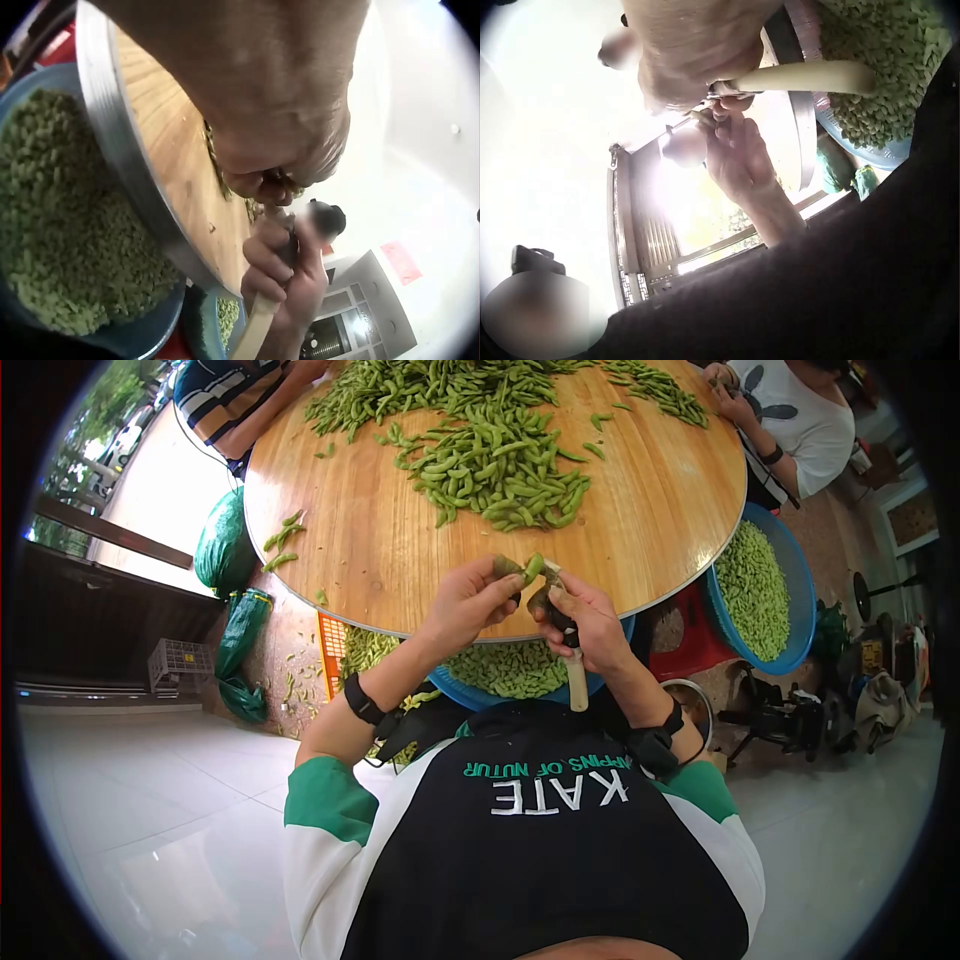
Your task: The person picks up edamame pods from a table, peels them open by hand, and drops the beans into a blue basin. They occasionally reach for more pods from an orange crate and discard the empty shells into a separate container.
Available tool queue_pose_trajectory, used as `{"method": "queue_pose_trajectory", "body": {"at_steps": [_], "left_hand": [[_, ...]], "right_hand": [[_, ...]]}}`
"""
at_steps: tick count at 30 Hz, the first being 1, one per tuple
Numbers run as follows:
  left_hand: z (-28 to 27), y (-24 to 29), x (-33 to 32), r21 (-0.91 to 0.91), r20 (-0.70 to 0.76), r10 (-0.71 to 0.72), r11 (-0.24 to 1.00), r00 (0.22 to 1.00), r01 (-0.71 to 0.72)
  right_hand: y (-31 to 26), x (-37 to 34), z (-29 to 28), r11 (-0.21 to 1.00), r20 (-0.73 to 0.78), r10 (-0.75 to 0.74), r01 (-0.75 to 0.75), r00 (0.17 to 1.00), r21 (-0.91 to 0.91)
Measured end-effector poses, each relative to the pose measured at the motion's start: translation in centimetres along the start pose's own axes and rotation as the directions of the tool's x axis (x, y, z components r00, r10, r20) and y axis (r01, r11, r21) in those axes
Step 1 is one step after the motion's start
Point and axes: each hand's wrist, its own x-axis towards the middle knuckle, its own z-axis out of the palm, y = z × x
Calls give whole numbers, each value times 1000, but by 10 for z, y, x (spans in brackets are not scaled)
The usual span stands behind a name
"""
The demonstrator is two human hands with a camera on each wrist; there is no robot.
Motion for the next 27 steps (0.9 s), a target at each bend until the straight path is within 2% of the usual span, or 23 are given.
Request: {"method": "queue_pose_trajectory", "body": {"at_steps": [1,4,7,13,14,16,17,18,19,21,23,25,26,27], "left_hand": [[1,-4,1,-1,0,-4,1000,1000,4],[-1,-14,2,-65,4,-29,997,1000,29],[1,-16,2,-88,15,-37,995,999,38],[4,-18,3,-122,1,49,991,999,-49],[2,-20,4,-168,3,42,985,999,-41],[3,-20,3,-210,6,37,977,999,-35],[4,-18,3,-344,43,-12,939,999,26],[5,-15,4,-469,86,-52,879,995,87],[5,-14,6,-466,84,-46,881,995,80],[4,-14,8,-563,274,-55,800,960,207],[7,-14,5,-586,283,-71,777,956,231],[5,-18,6,-652,390,-75,682,918,333],[5,-19,7,-651,394,-75,681,916,336],[5,-17,8,-575,316,-108,768,942,281]], "right_hand": [[1,-1,0,996,57,-2,-3,998,87],[3,-3,-1,983,116,11,-32,993,181],[3,-6,1,981,131,-3,-23,991,195],[3,-6,5,990,74,-18,7,997,143],[3,-6,6,990,77,-20,9,997,141],[7,-5,8,996,-10,-50,51,999,72],[8,-5,6,996,-8,-56,57,998,70],[9,-3,2,976,57,-43,29,997,218],[9,-3,0,933,124,-37,-10,992,359],[8,-3,-2,909,165,-36,-36,986,416],[7,-3,-3,883,205,-40,-61,978,464],[7,-5,-4,825,270,-4,-149,963,545],[10,-5,-8,827,284,-16,-147,959,543],[9,-5,-8,828,282,-16,-145,959,542]]}}
